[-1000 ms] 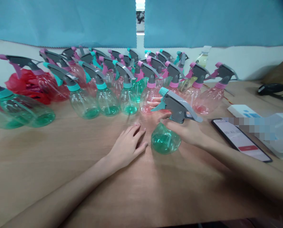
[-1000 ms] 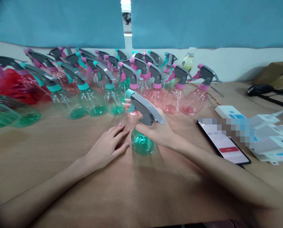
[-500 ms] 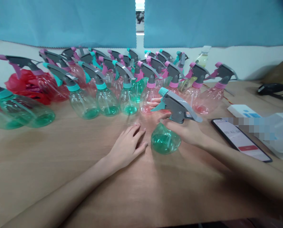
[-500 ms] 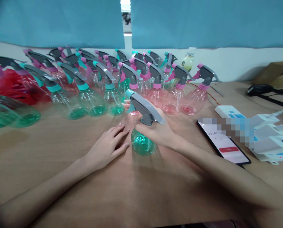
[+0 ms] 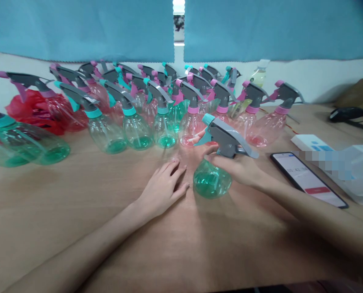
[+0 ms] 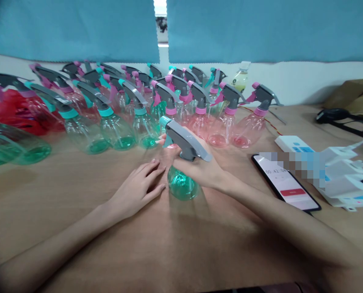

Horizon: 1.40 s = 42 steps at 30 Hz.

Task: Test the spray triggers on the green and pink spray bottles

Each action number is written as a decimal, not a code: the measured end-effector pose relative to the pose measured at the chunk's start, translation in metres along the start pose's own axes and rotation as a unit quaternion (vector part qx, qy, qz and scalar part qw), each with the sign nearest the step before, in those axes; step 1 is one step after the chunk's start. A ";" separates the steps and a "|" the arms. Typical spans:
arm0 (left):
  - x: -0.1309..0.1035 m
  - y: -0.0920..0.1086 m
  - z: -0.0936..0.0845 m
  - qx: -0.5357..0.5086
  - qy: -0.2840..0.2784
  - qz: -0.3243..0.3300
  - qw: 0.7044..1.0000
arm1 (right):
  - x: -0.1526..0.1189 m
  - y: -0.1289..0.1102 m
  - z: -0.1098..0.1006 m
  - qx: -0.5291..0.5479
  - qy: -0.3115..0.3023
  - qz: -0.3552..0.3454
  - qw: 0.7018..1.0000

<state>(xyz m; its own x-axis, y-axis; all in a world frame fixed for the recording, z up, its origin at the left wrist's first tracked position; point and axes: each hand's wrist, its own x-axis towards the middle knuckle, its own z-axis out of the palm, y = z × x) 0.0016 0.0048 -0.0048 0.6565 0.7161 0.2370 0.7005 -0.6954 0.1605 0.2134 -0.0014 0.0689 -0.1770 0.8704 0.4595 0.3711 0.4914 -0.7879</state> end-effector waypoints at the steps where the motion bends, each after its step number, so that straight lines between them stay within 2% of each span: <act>1: 0.000 0.000 0.000 0.001 -0.001 0.001 1.000 | 0.001 -0.001 0.000 0.005 0.004 -0.001 1.000; 9: 0.000 0.000 -0.001 0.000 0.000 0.005 1.000 | 0.002 -0.003 0.002 0.095 -0.009 -0.023 0.995; 14: 0.000 0.000 -0.001 -0.005 -0.003 0.003 1.000 | 0.000 -0.001 0.002 0.132 0.003 -0.005 0.991; 17: 0.000 0.000 -0.001 -0.007 -0.002 0.003 1.000 | 0.001 -0.002 0.002 0.123 0.014 -0.004 0.992; 25: 0.000 -0.001 -0.001 -0.006 0.001 0.004 1.000 | 0.000 0.002 0.002 0.062 -0.016 -0.025 0.998; 31: 0.000 0.000 0.000 -0.010 0.001 0.003 1.000 | -0.001 0.004 0.005 0.026 0.000 -0.025 0.999; 36: 0.000 0.000 0.000 -0.017 0.004 0.000 1.000 | -0.002 0.006 0.005 0.044 -0.009 -0.048 0.998; 42: 0.000 0.000 0.000 -0.015 0.004 -0.001 1.000 | -0.002 0.006 0.004 0.046 -0.022 -0.042 0.998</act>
<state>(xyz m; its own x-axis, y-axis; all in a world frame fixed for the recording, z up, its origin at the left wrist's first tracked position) 0.0019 0.0048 -0.0047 0.6531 0.7168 0.2441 0.6929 -0.6958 0.1893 0.2124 -0.0003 0.0616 -0.2456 0.8251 0.5088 0.2687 0.5623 -0.7821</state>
